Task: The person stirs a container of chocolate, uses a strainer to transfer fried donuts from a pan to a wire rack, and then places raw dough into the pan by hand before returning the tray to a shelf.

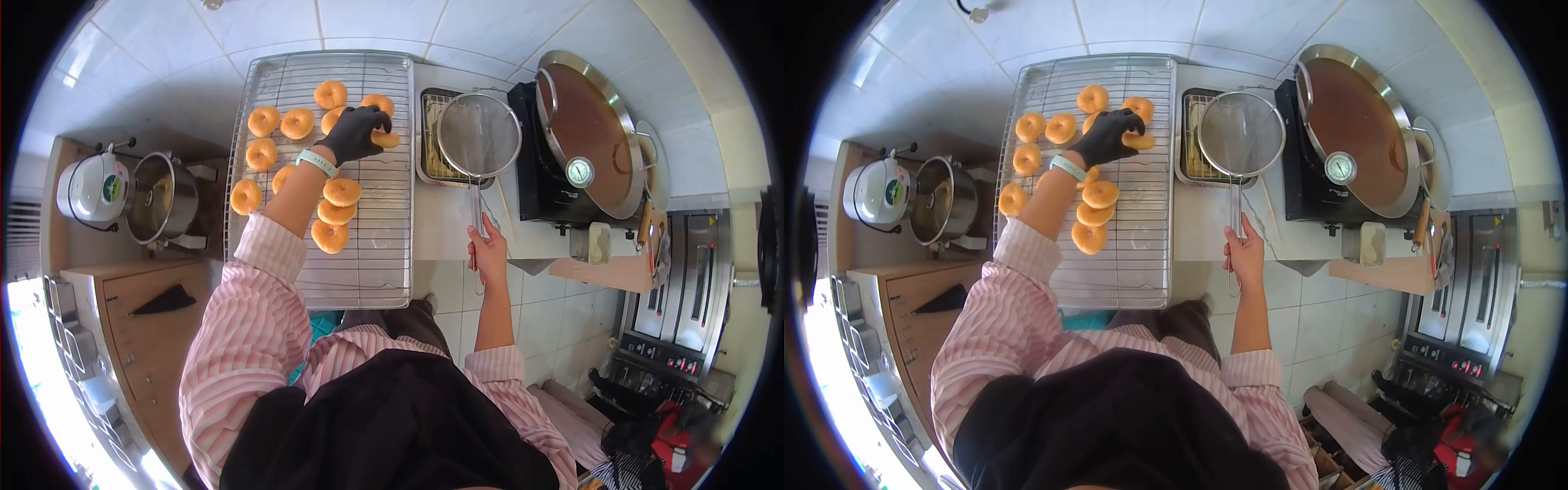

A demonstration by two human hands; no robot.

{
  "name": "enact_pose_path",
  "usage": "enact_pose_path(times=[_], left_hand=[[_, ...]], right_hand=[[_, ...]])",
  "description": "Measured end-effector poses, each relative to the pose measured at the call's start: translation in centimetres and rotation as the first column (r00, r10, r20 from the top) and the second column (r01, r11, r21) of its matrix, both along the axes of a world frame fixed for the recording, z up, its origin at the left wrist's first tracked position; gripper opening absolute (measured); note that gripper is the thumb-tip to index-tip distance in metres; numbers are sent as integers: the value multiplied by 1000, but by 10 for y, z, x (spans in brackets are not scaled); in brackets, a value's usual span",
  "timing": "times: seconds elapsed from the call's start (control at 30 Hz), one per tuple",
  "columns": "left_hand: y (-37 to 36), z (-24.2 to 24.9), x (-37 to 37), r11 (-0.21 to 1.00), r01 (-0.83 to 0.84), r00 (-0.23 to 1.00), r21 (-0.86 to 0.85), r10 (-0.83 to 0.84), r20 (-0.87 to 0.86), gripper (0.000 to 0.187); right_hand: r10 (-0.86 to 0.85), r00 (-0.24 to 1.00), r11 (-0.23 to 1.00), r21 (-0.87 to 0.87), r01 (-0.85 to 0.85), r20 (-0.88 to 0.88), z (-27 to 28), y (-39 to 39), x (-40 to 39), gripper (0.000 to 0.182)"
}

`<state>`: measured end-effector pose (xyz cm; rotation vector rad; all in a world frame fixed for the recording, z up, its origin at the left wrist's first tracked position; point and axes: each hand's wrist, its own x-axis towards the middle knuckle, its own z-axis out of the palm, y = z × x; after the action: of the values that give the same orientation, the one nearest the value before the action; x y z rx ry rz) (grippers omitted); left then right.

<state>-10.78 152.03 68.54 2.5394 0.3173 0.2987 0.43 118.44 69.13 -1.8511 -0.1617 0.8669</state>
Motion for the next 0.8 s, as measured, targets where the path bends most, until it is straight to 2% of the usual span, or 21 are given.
enact_pose_path(times=[0.03,0.13,0.17,0.2,0.27,0.47,0.57,0.67,0.7,0.8], left_hand=[[-3,9,-9,999,35,999,8,-35,1,45],[12,-16,-42,977,-214,977,-26,214,-3,50],[14,-15,-52,934,-357,930,-25,352,-109,52],[21,-14,-62,895,-446,842,-30,408,-353,58],[25,-16,-79,915,-402,753,39,355,-554,60],[17,-4,-89,893,-448,725,-48,332,-604,55],[4,7,-97,888,-458,838,48,449,-310,62],[-22,-6,-100,837,-517,842,182,535,-69,70],[-31,-7,-96,856,-517,851,15,515,-103,78],[-60,-3,-88,897,-428,845,-111,354,-401,77]], right_hand=[[-1,1000,1000,3,1,-4,0,1,0,59],[0,1000,1000,3,0,-10,2,0,-1,59],[-5,1000,1000,6,5,-9,2,-1,0,59],[-5,1000,1000,9,5,-8,1,-1,0,59],[-1,1000,1000,12,2,-5,-2,-2,0,59],[28,1000,999,-18,-28,-7,-2,-1,3,59],[37,999,999,-11,-37,-16,-1,-2,4,59],[34,999,999,-24,-34,-21,0,-1,5,60],[36,999,999,-22,-36,-21,0,-1,5,60],[27,999,1000,-15,-27,-22,1,-1,3,60]])
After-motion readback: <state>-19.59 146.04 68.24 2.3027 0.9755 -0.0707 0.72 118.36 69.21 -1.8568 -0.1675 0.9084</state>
